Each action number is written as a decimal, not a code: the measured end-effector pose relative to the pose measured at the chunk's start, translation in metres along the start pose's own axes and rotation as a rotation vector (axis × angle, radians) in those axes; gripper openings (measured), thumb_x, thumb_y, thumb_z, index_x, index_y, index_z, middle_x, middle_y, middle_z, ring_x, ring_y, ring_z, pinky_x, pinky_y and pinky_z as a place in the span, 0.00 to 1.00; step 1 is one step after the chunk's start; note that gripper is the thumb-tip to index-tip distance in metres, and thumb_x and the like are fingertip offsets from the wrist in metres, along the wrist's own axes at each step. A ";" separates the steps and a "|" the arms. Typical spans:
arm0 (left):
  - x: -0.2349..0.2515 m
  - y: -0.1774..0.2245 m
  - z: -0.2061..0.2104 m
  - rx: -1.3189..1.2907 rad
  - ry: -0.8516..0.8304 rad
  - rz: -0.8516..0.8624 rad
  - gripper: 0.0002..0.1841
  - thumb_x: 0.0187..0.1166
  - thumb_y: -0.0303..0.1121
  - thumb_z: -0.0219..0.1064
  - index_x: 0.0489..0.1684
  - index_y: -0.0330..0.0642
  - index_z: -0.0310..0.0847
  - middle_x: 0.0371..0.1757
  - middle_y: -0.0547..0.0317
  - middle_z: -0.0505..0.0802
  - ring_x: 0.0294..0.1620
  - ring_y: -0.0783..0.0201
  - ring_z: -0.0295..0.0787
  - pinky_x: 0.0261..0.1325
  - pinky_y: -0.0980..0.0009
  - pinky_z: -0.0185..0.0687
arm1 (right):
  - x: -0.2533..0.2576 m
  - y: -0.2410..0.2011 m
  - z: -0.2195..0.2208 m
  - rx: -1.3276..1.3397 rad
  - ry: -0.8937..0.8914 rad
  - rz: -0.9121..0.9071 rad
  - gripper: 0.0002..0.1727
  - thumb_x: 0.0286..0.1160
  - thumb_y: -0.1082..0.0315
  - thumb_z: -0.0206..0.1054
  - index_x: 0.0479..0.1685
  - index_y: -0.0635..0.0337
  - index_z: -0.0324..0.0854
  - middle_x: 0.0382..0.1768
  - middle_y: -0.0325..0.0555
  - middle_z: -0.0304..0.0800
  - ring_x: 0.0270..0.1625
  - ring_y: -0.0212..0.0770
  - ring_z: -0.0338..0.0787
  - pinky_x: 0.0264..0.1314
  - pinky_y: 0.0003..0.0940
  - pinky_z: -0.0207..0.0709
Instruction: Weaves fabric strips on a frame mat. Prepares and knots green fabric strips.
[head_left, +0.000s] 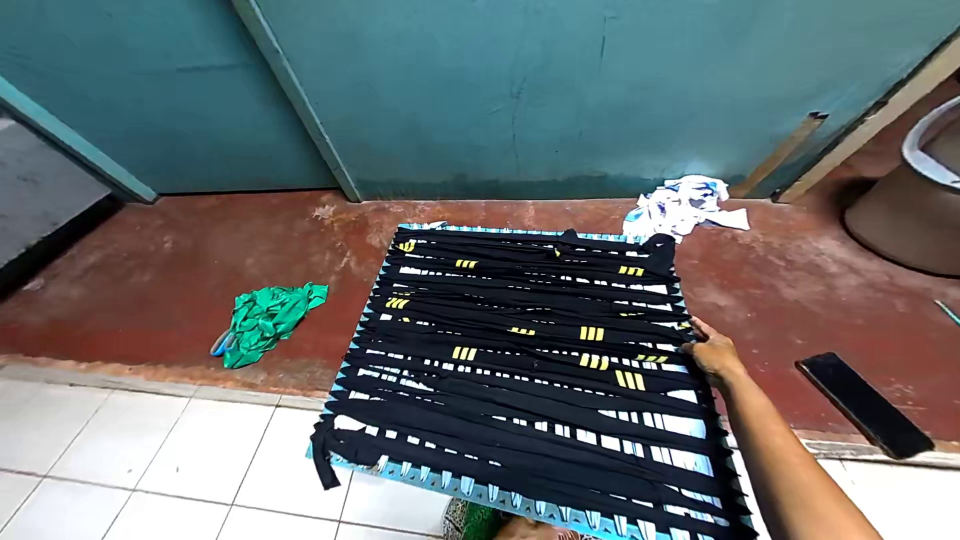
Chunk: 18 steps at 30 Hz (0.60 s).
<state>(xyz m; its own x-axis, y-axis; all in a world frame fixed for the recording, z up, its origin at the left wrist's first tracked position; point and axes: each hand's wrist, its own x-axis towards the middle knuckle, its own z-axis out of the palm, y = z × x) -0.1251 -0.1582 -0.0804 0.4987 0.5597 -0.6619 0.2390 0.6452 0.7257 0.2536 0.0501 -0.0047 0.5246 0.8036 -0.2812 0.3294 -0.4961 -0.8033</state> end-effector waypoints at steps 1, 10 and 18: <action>-0.014 -0.004 -0.017 -0.015 0.154 0.000 0.17 0.87 0.29 0.60 0.66 0.25 0.79 0.56 0.42 0.91 0.54 0.59 0.87 0.61 0.59 0.81 | 0.000 -0.001 0.001 -0.012 -0.002 0.001 0.45 0.66 0.90 0.66 0.90 0.61 0.60 0.83 0.67 0.70 0.83 0.61 0.73 0.82 0.58 0.66; -0.100 -0.084 -0.145 -0.576 1.138 -0.052 0.16 0.92 0.27 0.49 0.69 0.27 0.72 0.44 0.48 0.88 0.32 0.67 0.83 0.36 0.69 0.80 | 0.016 0.008 0.005 -0.090 0.029 -0.061 0.43 0.64 0.89 0.67 0.87 0.61 0.66 0.79 0.71 0.73 0.80 0.66 0.75 0.78 0.65 0.67; -0.148 -0.111 -0.185 -0.726 1.629 0.084 0.21 0.92 0.30 0.48 0.79 0.30 0.64 0.51 0.46 0.83 0.36 0.64 0.79 0.40 0.64 0.78 | 0.036 0.005 0.000 -0.229 0.018 -0.104 0.40 0.61 0.89 0.69 0.83 0.65 0.71 0.71 0.76 0.79 0.73 0.71 0.79 0.75 0.70 0.67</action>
<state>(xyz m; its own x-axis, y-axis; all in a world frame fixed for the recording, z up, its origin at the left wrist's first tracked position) -0.3793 -0.2164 -0.0972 -0.8649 0.2076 -0.4569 -0.3448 0.4159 0.8416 0.2738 0.0762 -0.0188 0.4916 0.8494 -0.1920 0.5503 -0.4739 -0.6874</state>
